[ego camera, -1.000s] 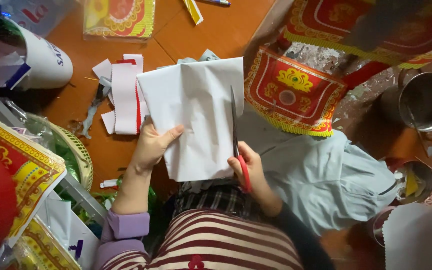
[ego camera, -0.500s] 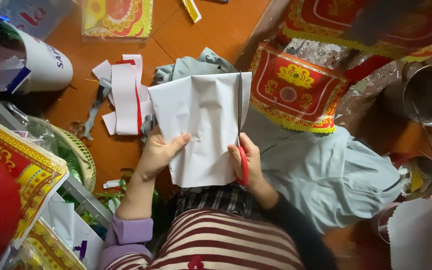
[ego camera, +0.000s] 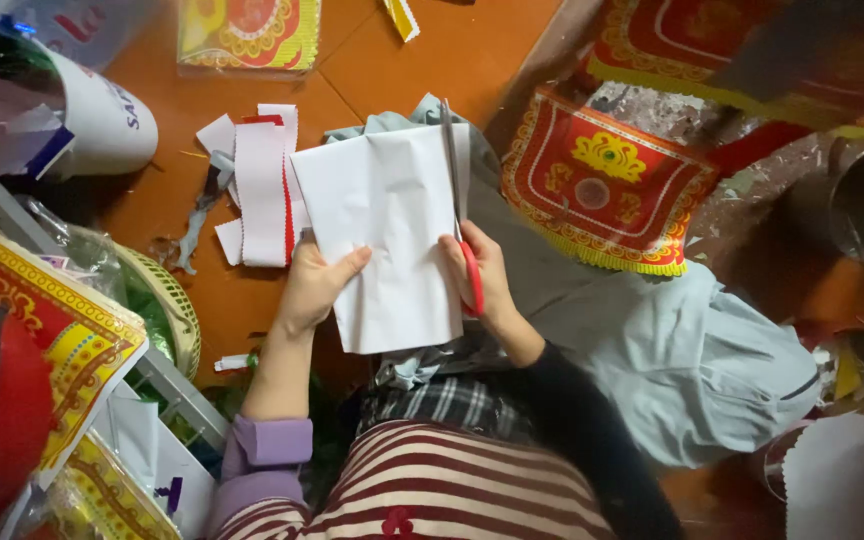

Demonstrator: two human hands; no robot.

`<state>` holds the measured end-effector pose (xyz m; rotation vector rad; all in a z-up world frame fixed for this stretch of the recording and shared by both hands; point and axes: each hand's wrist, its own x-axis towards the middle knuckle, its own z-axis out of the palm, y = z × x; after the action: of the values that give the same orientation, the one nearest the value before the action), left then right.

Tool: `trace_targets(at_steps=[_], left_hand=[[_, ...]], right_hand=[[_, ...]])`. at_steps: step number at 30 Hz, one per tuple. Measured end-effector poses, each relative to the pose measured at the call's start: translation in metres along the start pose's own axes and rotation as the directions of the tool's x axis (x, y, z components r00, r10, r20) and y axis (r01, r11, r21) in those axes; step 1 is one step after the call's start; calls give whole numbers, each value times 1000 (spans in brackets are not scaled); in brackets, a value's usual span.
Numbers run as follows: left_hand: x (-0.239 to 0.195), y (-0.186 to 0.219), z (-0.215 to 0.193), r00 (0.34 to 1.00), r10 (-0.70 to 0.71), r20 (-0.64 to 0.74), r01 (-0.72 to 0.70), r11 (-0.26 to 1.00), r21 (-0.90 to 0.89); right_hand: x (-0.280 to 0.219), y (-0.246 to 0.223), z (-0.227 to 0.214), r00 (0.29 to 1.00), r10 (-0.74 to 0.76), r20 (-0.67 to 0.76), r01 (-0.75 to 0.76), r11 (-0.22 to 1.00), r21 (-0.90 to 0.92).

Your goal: Cutting and applying decorative paper to a large red craft structure.

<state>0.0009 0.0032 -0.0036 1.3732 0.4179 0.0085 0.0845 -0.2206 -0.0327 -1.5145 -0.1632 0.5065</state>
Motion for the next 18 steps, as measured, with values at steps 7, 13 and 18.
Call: trace_targets(at_steps=[7, 13, 18], left_hand=[[16, -9, -27, 989, -59, -135, 37, 987, -157], [82, 13, -94, 955, 11, -297, -127, 919, -372], [188, 11, -151, 893, 258, -369, -315, 944, -103]], right_hand=[[21, 37, 17, 1000, -14, 21, 14, 1000, -27], [19, 40, 13, 969, 213, 124, -233, 956, 178], [19, 44, 9, 975, 171, 139, -197, 960, 199]])
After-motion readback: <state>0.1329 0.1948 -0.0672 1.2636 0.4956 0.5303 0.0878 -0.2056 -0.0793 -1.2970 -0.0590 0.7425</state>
